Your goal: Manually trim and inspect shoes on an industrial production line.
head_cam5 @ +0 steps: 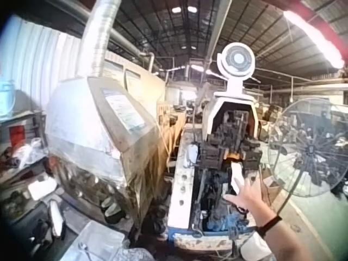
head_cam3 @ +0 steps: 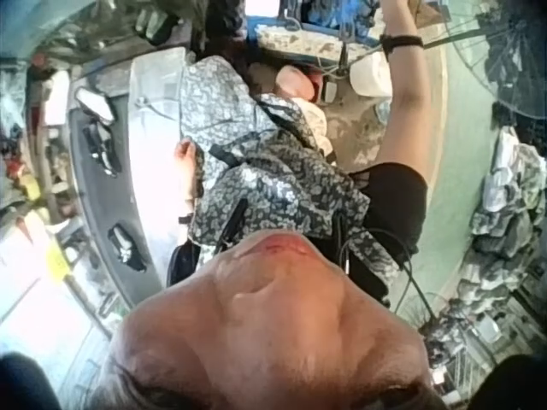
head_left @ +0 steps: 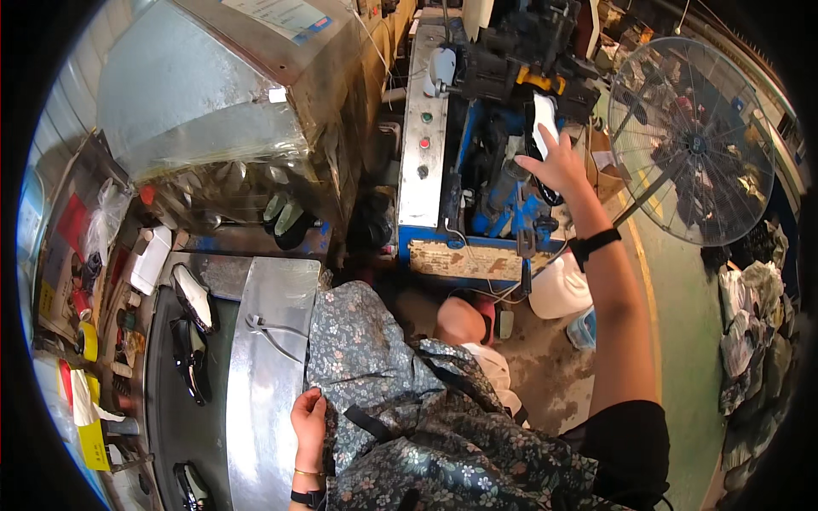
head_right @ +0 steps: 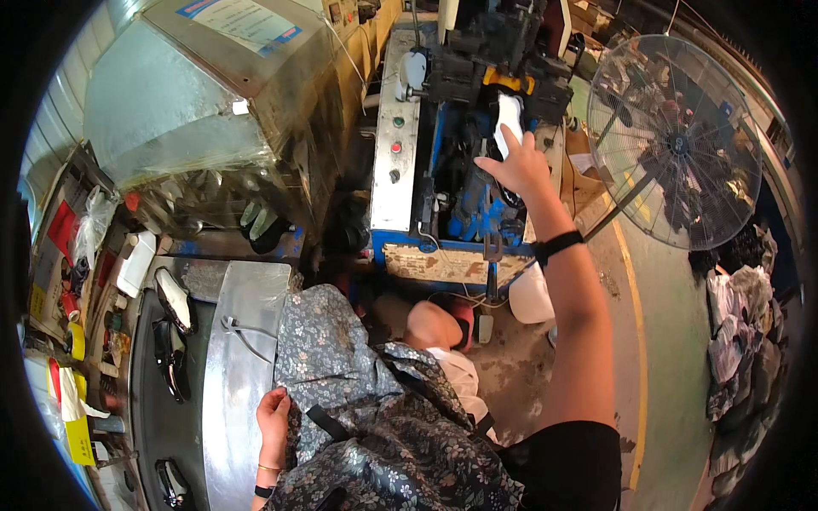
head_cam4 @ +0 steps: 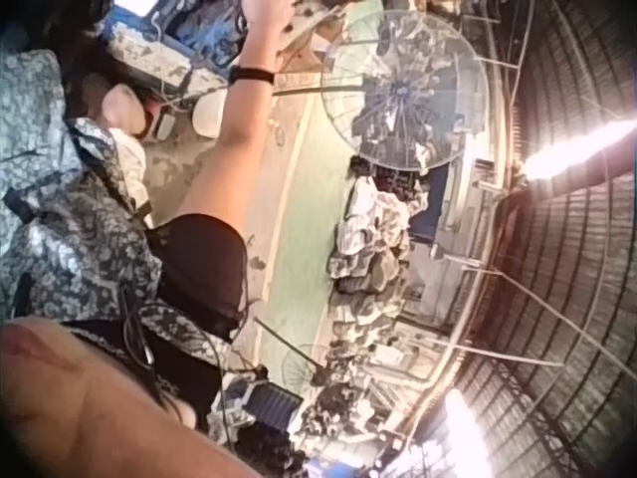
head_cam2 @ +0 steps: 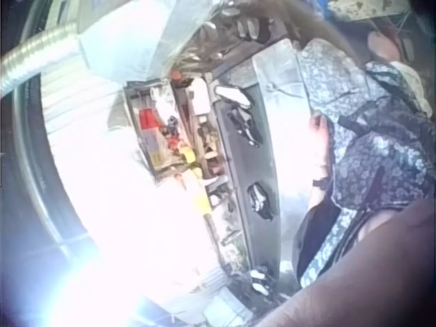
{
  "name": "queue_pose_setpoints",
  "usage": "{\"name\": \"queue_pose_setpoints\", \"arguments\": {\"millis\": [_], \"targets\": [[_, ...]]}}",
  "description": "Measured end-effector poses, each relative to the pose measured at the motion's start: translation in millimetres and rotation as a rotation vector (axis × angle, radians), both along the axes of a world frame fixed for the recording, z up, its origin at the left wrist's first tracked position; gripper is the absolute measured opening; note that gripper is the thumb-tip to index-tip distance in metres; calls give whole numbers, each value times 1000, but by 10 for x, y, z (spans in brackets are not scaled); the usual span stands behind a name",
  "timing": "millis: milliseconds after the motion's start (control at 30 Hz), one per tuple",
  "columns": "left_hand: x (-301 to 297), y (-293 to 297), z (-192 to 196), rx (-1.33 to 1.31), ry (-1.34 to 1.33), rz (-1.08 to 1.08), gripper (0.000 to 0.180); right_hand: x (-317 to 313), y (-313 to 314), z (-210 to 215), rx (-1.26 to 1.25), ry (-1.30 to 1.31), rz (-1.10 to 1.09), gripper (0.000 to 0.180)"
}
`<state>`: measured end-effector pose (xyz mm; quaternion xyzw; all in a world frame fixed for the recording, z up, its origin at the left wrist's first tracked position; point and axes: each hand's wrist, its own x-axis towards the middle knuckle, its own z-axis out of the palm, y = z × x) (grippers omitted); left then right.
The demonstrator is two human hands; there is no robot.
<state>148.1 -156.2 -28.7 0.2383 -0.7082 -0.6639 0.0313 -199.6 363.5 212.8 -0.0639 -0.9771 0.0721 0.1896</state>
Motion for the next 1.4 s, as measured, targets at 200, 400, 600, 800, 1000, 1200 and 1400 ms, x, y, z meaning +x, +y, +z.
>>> {"name": "queue_pose_setpoints", "arguments": {"millis": [200, 400, 600, 800, 1000, 1200, 1400], "targets": [[-60, -473, -13, -470, 107, 88, 27, -210, 7, -44, -91, -10, 68, 79], [-1357, -1882, -336, -1023, 45, 420, 55, -467, 656, 47, -206, 103, 265, 73], [-1801, -2824, -275, -464, -385, 586, 63, -432, -269, 44, 555, 540, 422, 49], [-2010, -3188, -407, -269, -234, 518, 57, 980, -1507, -1812, -421, -464, 655, 20], [-1490, -2016, 652, 614, 210, 486, 28, 1543, -2663, -1999, -871, -713, 768, 25], [-247, -256, 914, 355, -9, 97, 58, 1608, -3666, -1412, -1566, -1006, 995, 67], [-509, -19, 851, 53, 363, 68, 93, 2293, -3354, -1706, -1305, -722, 789, 51]]}}
